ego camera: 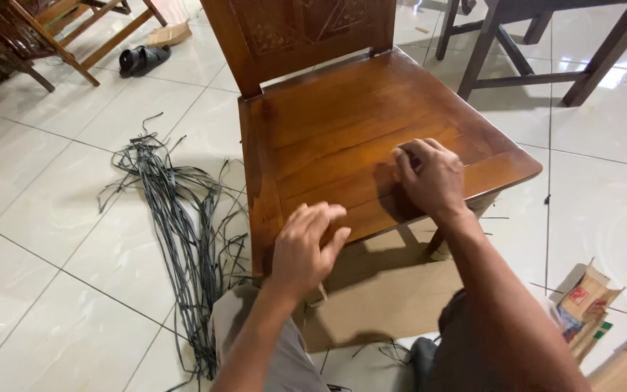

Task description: Wrapping a wooden chair seat with cardboard and securing it with plastic ties

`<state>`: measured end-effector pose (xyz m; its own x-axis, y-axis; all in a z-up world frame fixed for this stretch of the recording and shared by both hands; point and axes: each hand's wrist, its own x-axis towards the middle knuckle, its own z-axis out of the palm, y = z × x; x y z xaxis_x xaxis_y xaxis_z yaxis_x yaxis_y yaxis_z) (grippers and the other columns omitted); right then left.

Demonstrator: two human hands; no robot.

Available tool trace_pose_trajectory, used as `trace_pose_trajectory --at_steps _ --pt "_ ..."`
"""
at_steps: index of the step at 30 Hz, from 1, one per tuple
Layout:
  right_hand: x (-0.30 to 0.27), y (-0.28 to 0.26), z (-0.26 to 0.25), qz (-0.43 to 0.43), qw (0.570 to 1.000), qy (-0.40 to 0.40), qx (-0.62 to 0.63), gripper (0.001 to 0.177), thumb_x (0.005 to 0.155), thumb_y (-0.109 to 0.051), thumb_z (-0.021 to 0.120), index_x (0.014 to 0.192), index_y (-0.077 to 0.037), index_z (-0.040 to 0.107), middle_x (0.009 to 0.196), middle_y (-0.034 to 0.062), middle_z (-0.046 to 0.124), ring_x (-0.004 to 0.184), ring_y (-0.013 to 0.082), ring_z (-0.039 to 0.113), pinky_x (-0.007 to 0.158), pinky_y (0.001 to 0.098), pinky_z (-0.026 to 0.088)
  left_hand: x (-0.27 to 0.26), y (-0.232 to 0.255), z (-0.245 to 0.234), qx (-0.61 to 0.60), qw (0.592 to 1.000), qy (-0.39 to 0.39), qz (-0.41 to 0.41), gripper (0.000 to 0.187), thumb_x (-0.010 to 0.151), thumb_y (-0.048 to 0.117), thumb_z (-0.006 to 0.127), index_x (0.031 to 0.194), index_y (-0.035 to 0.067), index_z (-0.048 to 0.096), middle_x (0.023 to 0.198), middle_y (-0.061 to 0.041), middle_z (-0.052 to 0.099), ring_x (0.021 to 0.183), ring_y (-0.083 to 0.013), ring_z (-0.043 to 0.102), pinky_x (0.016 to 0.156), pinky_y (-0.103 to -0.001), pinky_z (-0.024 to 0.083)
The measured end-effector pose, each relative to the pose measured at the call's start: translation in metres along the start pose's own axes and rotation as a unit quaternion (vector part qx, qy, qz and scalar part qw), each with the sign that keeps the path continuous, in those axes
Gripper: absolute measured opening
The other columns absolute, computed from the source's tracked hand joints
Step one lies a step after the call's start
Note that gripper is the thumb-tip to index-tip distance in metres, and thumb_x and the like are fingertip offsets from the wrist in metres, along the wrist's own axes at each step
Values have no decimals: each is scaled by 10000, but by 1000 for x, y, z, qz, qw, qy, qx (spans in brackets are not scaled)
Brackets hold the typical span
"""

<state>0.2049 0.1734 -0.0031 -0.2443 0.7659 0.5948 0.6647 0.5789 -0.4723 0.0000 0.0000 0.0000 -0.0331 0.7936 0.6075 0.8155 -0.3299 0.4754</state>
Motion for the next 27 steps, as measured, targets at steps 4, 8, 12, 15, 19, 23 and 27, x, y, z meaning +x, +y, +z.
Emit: trace_pose_trajectory --at_steps 4,8,12,15,19,23,27 --pt "-6 -23 -2 3 999 -43 20 159 977 -348 690 1018 -218 771 843 99 686 813 360 710 723 467 571 13 -3 5 -1 988 -147 -50 540 951 488 652 1379 163 594 1334 -143 680 1304 -420 585 1111 -688 376" --pt "-10 -42 14 -3 996 -67 59 148 975 -353 675 1011 -243 768 820 73 673 803 328 713 716 444 569 14 -2 4 15 979 -194 -60 570 989 509 567 1413 128 565 1470 -168 589 1406 -428 490 1178 -706 267" --pt "-7 -67 19 -10 991 -84 102 131 969 -323 674 1016 -249 770 806 49 663 790 290 717 716 415 576 16 0 -3 7 981 -188 -48 500 994 407 611 1380 88 605 1434 -184 613 1389 -442 503 1162 -716 288" --pt "-6 -82 6 -26 988 -91 123 149 979 -313 661 1002 -207 763 782 87 655 777 317 714 706 422 565 14 -10 6 27 973 -224 -55 514 971 372 612 1423 133 569 1514 -139 550 1447 -403 445 1194 -690 237" --pt "-4 -87 -7 -40 986 -96 129 162 986 -264 649 1012 -135 745 764 151 629 759 380 698 684 469 550 20 -10 7 37 968 -244 -42 570 882 248 676 1427 122 560 1519 -133 535 1453 -396 435 1201 -691 233" --pt "-9 -90 -25 -40 985 -84 143 140 983 -236 657 994 -120 735 754 124 637 766 352 710 692 440 561 25 -20 22 5 971 -236 -30 564 926 398 665 1416 135 571 1503 -133 547 1452 -399 434 1185 -716 219" --pt "-11 -91 -55 -25 986 -94 136 141 992 -236 658 953 -124 737 728 110 632 725 324 704 660 420 554 40 -23 43 -7 974 -226 12 471 978 455 646 1310 121 624 1450 -135 587 1414 -404 479 1149 -719 290"
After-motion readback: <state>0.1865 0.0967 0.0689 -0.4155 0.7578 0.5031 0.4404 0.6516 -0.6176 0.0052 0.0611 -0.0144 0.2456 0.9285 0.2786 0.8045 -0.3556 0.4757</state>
